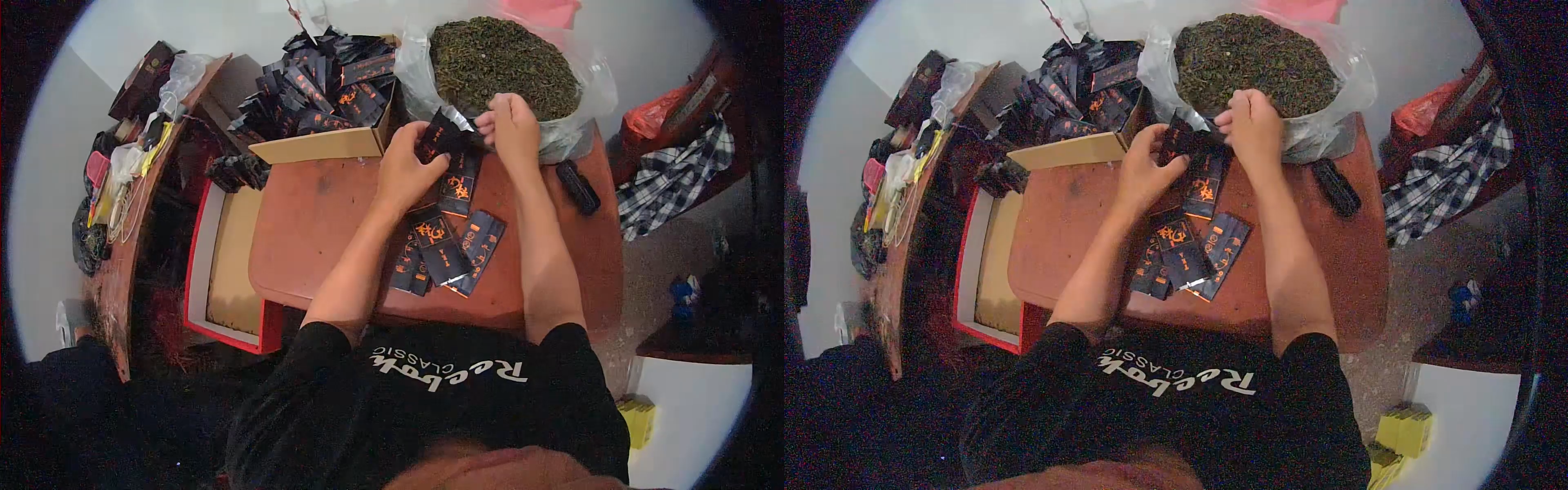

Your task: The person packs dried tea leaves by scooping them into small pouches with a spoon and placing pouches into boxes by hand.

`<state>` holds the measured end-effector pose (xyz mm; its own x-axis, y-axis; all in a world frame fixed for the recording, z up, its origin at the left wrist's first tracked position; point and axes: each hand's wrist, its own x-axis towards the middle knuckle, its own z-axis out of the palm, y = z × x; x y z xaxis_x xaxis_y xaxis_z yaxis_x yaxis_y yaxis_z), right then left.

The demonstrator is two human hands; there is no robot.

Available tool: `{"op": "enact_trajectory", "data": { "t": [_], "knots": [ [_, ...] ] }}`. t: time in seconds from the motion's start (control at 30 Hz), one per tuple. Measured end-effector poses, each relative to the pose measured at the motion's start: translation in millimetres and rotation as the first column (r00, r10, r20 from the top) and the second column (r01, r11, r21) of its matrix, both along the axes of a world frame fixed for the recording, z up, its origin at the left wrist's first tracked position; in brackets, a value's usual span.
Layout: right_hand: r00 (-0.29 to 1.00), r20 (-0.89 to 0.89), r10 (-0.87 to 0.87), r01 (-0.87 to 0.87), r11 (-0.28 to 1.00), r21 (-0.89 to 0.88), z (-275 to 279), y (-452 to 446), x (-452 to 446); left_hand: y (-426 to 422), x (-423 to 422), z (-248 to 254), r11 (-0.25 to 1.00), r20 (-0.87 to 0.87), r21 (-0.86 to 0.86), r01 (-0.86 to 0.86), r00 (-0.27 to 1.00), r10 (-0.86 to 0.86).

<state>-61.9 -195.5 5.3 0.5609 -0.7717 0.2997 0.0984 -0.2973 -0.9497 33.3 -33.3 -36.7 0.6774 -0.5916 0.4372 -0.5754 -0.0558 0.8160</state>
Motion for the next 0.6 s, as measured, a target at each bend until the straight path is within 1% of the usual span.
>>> {"op": "enact_trajectory", "data": {
  "t": [0.03,0.13,0.23,0.43,0.53,0.6],
  "knots": [
    [1.0,0.023,-0.01,0.011,1.0,-0.012,-2.9,0.9,3.1,-0.5,-0.2,-0.2,1.0,0.003,-0.009,0.002,1.0,-0.002],
    [0.995,0.09,-0.046,0.043,0.999,0.028,-9.3,-0.8,8.7,-2.9,1.9,-4.3,1.0,-0.005,-0.026,0.003,1.0,-0.003],
    [0.987,0.134,-0.087,0.087,0.996,0.004,-5.9,-5.7,2.8,0.3,-0.3,1.7,0.999,0.056,0.021,-0.027,0.998,0.026],
    [0.987,0.051,-0.151,0.156,0.981,-0.117,-5.6,-8.3,2.0,-1.2,-2.4,3.0,1.0,0.034,0.011,0.0,0.999,-0.001],
    [0.987,0.06,-0.148,0.154,0.979,-0.134,-11.9,-6.3,9.2,-0.4,-4.0,4.8,1.0,0.047,0.015,-0.011,0.999,0.01],
    [0.986,0.095,-0.136,0.146,0.983,-0.11,-9.9,-7.9,6.2,-1.6,-2.1,0.7,1.0,0.032,-0.016,-0.003,0.999,0.004]
  ]
}}
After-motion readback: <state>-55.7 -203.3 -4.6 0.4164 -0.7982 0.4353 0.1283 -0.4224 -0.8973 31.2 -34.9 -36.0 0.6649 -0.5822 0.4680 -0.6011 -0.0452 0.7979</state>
